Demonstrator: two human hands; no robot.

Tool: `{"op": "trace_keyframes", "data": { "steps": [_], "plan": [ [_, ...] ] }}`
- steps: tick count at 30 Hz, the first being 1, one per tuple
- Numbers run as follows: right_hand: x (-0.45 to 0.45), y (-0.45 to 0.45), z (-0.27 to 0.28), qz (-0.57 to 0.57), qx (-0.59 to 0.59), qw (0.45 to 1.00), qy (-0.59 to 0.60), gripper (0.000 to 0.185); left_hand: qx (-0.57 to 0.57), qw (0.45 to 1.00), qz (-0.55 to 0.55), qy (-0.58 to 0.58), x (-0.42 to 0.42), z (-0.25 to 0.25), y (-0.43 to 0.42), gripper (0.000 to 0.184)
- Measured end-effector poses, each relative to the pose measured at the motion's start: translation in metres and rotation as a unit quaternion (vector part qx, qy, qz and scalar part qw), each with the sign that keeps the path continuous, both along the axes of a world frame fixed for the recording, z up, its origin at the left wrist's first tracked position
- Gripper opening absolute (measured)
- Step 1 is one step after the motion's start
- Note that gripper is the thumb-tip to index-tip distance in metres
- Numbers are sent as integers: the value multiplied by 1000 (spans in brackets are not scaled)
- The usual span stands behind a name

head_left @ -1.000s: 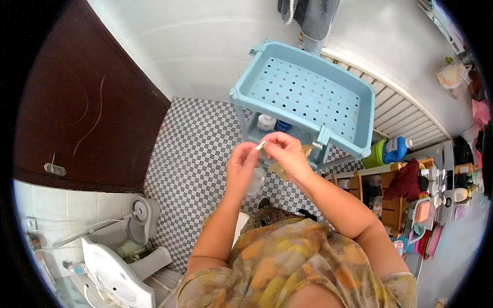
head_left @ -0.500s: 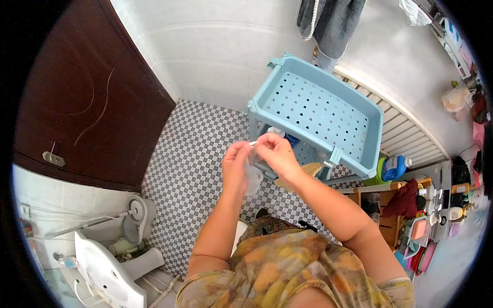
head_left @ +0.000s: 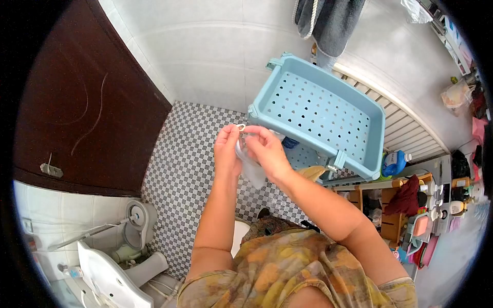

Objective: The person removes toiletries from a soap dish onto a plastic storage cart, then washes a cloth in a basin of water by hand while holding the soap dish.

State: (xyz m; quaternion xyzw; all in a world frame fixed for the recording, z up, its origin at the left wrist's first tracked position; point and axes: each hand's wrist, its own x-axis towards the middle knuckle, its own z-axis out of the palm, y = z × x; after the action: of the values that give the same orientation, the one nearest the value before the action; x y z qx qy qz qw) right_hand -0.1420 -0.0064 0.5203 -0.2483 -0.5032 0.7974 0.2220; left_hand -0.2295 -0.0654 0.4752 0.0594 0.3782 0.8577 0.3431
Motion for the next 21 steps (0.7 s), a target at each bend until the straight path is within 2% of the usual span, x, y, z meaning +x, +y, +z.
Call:
{"op": "trace_keyframes", "data": {
  "steps": [2, 11, 17, 21],
  "plan": [
    [4, -2, -6, 2, 22, 1000, -18, 24, -12, 1000, -3, 4, -8, -1, 4, 9],
    [27, 3, -25, 21, -9, 997, -75, 20, -76, 995, 26, 51, -19, 3, 19, 9],
    [40, 2, -29, 50, 23, 996, -70, 19, -101, 993, -21, 52, -22, -12, 25, 6],
    [60, 2, -30, 80, 0, 993, -83, 22, -96, 991, -64, 67, -18, -25, 22, 12]
  ]
}}
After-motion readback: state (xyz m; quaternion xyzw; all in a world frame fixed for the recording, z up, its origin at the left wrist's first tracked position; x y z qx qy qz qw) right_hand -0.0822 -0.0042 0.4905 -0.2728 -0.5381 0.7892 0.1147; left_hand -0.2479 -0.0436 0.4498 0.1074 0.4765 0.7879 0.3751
